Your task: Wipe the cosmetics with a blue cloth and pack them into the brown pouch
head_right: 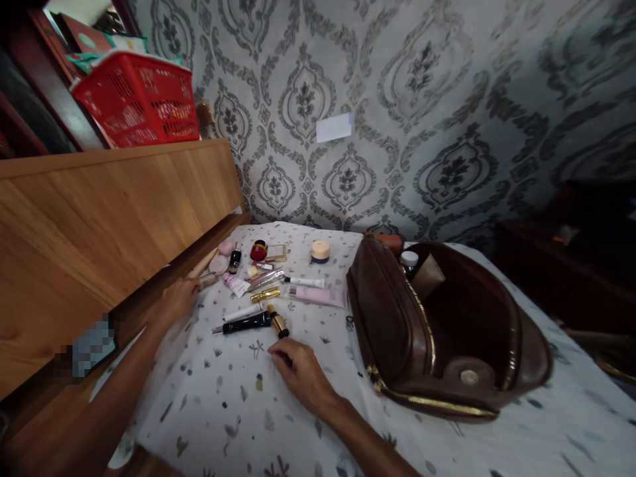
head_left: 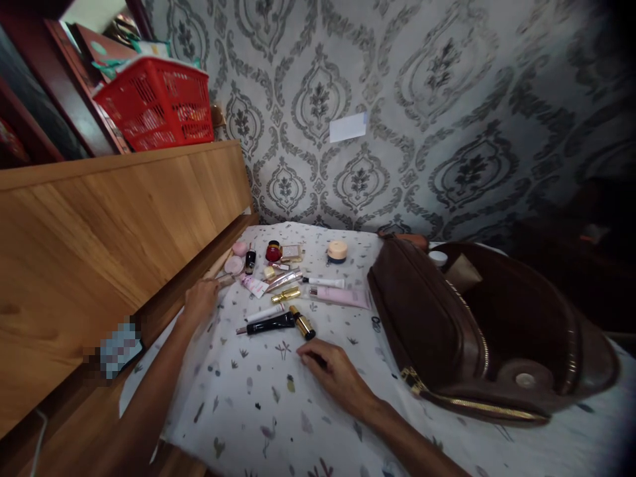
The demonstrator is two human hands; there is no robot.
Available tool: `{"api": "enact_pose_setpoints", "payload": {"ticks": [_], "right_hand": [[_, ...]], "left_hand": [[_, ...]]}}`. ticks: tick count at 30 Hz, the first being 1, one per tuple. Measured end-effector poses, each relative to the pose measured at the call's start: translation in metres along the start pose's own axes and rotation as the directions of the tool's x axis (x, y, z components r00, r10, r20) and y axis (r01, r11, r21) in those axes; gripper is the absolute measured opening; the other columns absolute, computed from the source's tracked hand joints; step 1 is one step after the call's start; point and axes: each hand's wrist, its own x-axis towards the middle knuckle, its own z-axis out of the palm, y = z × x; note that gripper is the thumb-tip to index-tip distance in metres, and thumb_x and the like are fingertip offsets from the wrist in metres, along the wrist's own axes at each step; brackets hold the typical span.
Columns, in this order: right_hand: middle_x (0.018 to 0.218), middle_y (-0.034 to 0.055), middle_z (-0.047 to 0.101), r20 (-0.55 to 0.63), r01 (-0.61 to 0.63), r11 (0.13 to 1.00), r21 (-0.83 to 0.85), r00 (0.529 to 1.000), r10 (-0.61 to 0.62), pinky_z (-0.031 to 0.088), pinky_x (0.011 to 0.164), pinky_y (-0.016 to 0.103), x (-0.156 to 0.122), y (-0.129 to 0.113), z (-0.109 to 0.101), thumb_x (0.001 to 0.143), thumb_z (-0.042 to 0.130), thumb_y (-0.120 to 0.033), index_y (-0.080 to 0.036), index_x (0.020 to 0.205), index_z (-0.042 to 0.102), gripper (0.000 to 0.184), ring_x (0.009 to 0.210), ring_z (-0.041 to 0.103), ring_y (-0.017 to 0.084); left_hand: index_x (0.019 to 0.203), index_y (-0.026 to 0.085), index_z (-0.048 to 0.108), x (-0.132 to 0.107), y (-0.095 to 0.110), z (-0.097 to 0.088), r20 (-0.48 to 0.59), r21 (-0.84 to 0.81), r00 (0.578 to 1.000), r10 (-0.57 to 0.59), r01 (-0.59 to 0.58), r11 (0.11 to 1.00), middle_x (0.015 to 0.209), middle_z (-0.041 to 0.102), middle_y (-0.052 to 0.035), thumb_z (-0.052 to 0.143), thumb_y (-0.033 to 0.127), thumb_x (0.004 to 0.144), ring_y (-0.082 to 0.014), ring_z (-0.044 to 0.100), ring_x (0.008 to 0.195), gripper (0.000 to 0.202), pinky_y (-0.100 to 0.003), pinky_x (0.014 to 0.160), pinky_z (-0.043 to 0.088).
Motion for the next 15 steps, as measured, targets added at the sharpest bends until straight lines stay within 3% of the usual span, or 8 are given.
{"api": "enact_pose_setpoints", "payload": {"ticks": [6,11,15], "right_hand": [[0.083,0.004,0.071,-0.021,0.002,1.0,-0.02,1.0,-0.002,0.047,0.067,0.028,0.0,0.004,0.002,0.092,0.05,-0.024,-0.019,0.092,0.071,0.021,0.073,0.063,0.018],[0.082,0.0037,0.07,-0.013,-0.008,1.0,-0.013,1.0,0.007,0.047,0.066,0.027,-0.001,0.002,0.001,0.092,0.051,-0.022,-0.019,0.092,0.071,0.02,0.072,0.062,0.017],[0.082,0.0033,0.071,-0.02,-0.019,1.0,-0.022,1.0,0.018,0.047,0.067,0.026,-0.001,0.001,0.001,0.092,0.052,-0.022,-0.019,0.093,0.072,0.02,0.072,0.063,0.017]], "left_hand": [[0.111,0.023,0.07,0.024,0.015,0.001,-0.065,-0.022,0.997,0.045,-0.047,0.999,0.115,0.071,-0.0107,0.041,0.02,0.095,-0.0281,0.063,0.111,0.033,-0.034,0.082,0.053],[0.122,0.023,0.066,0.062,0.037,0.016,-0.086,-0.052,0.99,0.108,-0.113,0.992,0.126,0.066,-0.0106,0.041,0.016,0.094,-0.027,0.059,0.119,0.038,-0.036,0.095,0.05],[0.132,0.02,0.06,0.093,0.043,0.024,-0.093,-0.072,0.99,0.103,-0.11,0.991,0.137,0.058,-0.0146,0.042,0.015,0.093,-0.0303,0.054,0.125,0.043,-0.041,0.099,0.049]]}}
